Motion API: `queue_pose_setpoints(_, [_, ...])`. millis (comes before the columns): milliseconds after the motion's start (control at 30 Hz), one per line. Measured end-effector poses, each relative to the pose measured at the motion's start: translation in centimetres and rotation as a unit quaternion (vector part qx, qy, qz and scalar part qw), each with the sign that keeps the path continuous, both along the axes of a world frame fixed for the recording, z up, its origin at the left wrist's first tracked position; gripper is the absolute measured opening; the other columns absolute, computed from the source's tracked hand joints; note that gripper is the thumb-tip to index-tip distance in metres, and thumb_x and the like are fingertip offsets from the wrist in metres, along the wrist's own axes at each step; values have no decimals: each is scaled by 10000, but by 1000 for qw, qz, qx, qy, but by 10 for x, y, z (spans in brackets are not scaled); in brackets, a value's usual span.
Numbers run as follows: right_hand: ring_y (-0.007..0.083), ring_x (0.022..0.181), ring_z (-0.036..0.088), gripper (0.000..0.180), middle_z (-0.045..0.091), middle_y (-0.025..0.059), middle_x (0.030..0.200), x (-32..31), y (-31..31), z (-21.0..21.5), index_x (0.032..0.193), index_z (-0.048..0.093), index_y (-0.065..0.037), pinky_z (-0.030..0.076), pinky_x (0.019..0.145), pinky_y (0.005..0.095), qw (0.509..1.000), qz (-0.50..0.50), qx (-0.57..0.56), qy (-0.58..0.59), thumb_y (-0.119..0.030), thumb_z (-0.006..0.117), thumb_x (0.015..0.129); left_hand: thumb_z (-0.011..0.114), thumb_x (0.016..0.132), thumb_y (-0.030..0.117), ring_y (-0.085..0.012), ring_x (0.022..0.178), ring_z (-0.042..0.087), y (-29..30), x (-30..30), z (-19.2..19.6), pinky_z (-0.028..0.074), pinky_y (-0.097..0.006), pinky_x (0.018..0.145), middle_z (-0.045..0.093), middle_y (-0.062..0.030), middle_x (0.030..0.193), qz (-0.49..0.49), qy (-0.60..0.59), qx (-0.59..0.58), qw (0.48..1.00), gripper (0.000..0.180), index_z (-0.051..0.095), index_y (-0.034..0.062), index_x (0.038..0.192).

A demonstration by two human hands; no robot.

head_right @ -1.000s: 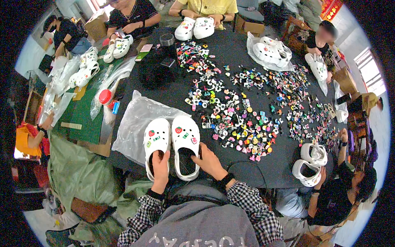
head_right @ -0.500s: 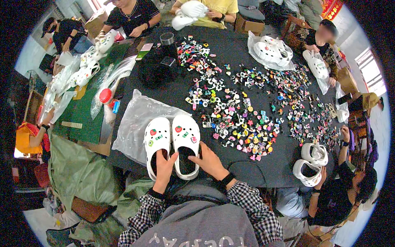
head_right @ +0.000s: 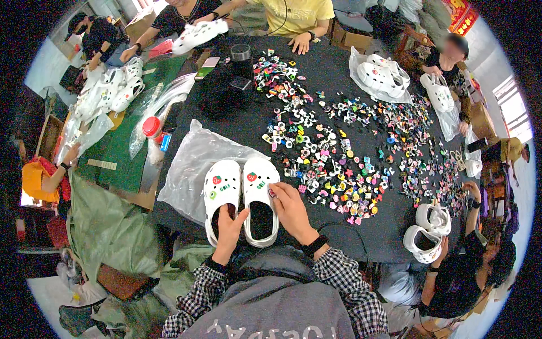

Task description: Applying decorative charms and accessories to white foam shoes at a manufacturing workstation.

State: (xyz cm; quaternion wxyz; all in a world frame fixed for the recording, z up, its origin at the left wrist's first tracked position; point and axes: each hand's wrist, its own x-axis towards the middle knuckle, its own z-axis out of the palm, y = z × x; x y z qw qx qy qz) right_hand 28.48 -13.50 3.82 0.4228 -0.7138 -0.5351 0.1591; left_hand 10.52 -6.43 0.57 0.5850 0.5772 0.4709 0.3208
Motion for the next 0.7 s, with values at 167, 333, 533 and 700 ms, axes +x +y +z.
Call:
queue_pose_setpoints(167, [308, 1027, 550, 311, 568, 125, 1132, -1, 0, 2, 1140, 586, -35, 457, 891, 378, 1000, 10, -2, -10, -25, 575, 829, 727, 783, 132, -209, 945, 529, 0, 1, 6, 426, -322, 839, 558, -138, 1059, 0, -29, -9, 1000, 464, 501, -75, 1131])
queue_pose_setpoints(333, [304, 1038, 551, 296, 585, 127, 1112, 4, 2, 4, 1103, 595, -35, 459, 888, 378, 1000, 27, -9, 12, -17, 590, 808, 725, 782, 126, -219, 946, 541, 1, 1, 11, 430, -328, 839, 568, -149, 1063, -2, 8, 6, 1000, 454, 506, -79, 1123])
queue_pose_setpoints(533, [271, 988, 579, 326, 566, 121, 1113, 17, 5, 8, 1131, 589, -59, 501, 781, 327, 996, 83, -27, 3, 10, 589, 813, 733, 773, 127, -220, 941, 542, 0, 1, 7, 433, -326, 833, 572, -151, 1056, -1, 26, 8, 1000, 461, 509, -78, 1120])
queue_pose_setpoints(700, [281, 965, 572, 291, 567, 121, 1035, 17, 7, 9, 1079, 587, -48, 481, 807, 347, 995, 81, -30, 42, 0, 603, 792, 737, 770, 138, -217, 928, 545, -1, 0, 5, 436, -321, 825, 576, -144, 1043, 8, 3, 2, 1000, 460, 518, -78, 1113])
